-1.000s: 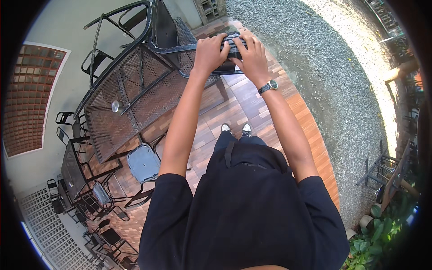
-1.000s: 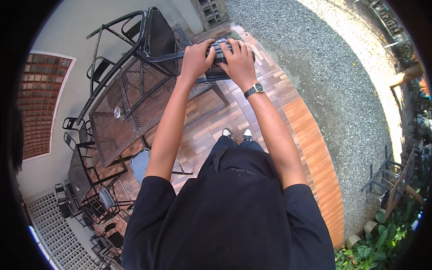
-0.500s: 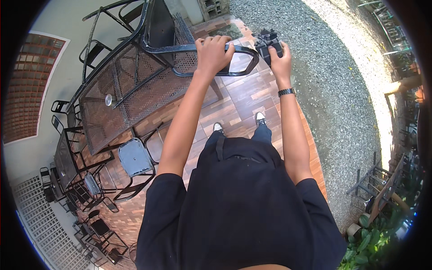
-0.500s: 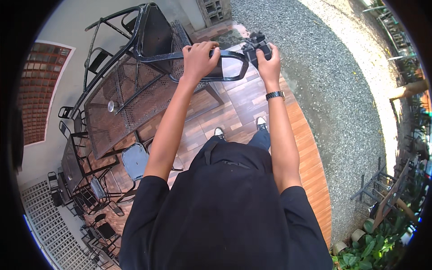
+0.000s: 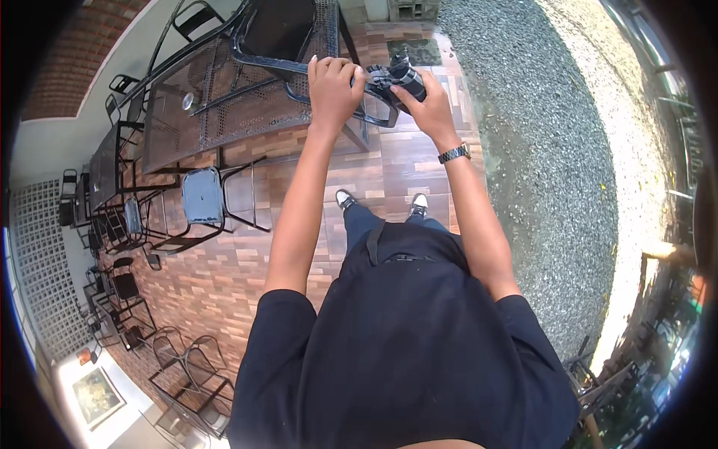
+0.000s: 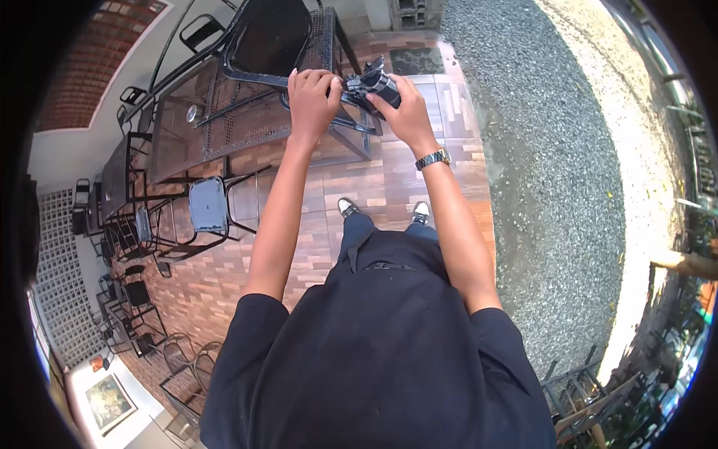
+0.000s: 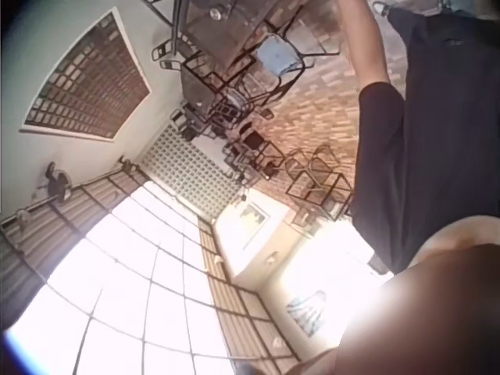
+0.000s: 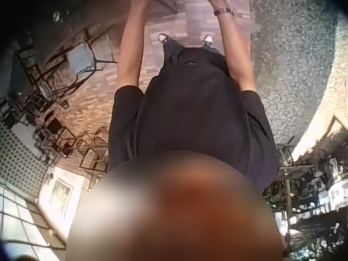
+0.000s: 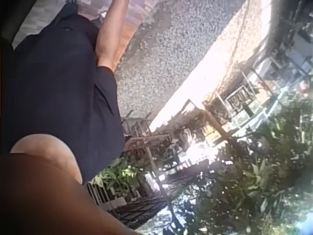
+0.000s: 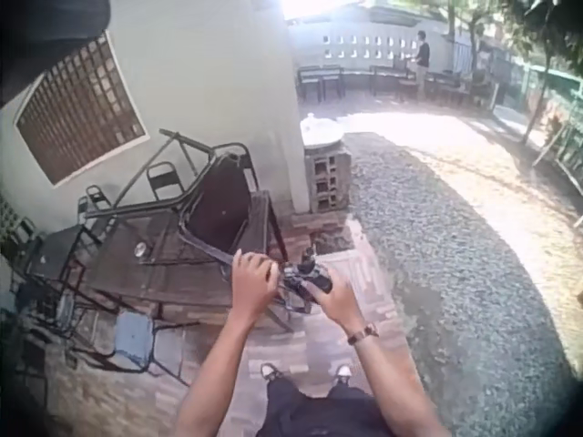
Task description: Repairing the frame of a metal chair by wrapping it with tape or protective material.
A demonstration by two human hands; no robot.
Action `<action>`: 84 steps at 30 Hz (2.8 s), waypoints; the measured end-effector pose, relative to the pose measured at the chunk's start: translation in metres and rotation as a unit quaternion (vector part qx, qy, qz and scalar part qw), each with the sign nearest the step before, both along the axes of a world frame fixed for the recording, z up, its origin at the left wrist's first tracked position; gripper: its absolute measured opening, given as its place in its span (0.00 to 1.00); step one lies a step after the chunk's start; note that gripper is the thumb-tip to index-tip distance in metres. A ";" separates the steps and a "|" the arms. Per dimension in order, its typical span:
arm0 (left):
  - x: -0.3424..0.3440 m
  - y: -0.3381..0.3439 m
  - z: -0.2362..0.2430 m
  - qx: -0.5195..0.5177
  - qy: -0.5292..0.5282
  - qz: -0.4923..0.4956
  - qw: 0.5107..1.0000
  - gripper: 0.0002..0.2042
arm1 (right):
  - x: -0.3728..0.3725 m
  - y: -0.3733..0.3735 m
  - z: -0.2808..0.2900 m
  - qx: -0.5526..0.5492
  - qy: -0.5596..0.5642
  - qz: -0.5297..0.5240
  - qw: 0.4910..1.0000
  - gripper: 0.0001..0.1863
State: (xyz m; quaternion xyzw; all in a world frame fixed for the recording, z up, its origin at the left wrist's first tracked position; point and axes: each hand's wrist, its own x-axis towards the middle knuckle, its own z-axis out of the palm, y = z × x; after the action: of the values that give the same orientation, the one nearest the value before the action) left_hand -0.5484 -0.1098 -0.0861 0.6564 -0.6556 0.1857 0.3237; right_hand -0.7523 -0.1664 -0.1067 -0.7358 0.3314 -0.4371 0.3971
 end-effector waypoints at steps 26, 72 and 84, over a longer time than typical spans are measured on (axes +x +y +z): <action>-0.005 0.027 -0.002 0.017 0.030 0.014 0.999 0.13 | 0.017 0.004 -0.030 0.049 -0.083 0.051 0.994 0.26; -0.001 0.017 -0.007 0.017 0.046 0.018 0.999 0.13 | 0.012 0.010 -0.046 0.004 -0.064 -0.010 0.998 0.29; 0.003 0.021 -0.006 0.021 0.038 0.019 0.999 0.13 | 0.022 0.021 -0.044 -0.001 -0.082 -0.023 0.996 0.28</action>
State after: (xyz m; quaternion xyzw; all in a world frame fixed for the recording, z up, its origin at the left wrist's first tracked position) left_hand -0.5457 -0.0891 -0.0920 0.6824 -0.6336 0.1526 0.3310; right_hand -0.7304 -0.1456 -0.1503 -0.6899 0.3140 -0.5057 0.4119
